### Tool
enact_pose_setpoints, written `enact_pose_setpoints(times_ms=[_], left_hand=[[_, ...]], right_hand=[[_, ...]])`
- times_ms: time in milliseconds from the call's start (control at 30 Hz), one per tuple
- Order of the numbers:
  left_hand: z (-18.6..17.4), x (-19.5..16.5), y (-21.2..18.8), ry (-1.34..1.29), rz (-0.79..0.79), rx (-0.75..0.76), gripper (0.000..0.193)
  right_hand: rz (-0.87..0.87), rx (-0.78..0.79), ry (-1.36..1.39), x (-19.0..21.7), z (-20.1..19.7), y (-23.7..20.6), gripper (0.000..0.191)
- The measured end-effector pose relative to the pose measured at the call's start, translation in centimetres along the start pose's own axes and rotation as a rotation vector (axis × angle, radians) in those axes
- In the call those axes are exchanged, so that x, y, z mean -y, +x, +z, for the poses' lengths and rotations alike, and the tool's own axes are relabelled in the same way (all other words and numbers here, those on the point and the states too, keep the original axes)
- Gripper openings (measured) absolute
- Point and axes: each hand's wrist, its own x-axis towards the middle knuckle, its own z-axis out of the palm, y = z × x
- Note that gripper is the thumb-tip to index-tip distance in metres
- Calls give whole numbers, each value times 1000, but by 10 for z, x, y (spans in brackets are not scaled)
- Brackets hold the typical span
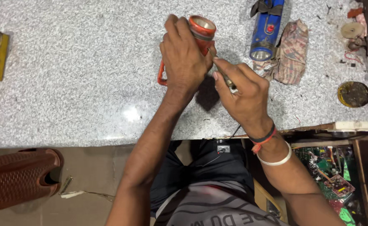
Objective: The person retrieves a screwdriver from a drawer and uses it to unscrew and pry open the casing of a red electric tool on a workbench. They remove a rubber ring and continue to separate the two halves of the tool's body, exposing internal components.
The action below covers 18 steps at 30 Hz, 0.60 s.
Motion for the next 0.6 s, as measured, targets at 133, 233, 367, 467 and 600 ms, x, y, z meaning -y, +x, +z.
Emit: enact_pose_setpoints(times_ms=[133, 233, 367, 467, 600], left_hand=[[-12, 3, 1, -204, -316, -7, 85], [-29, 13, -15, -460, -432, -58, 85], [-59, 39, -37, -527, -189, -93, 75], [-71, 45, -46, -477, -202, -40, 75], [-78, 38, -45, -454, -331, 71, 85]], right_hand=[[-67, -53, 78, 1, 14, 2, 26], [-127, -37, 143, -2, 22, -1, 26], [-32, 33, 302, -12, 28, 0, 23], [245, 118, 598, -18, 24, 5, 26], [375, 221, 629, -29, 2, 5, 29]])
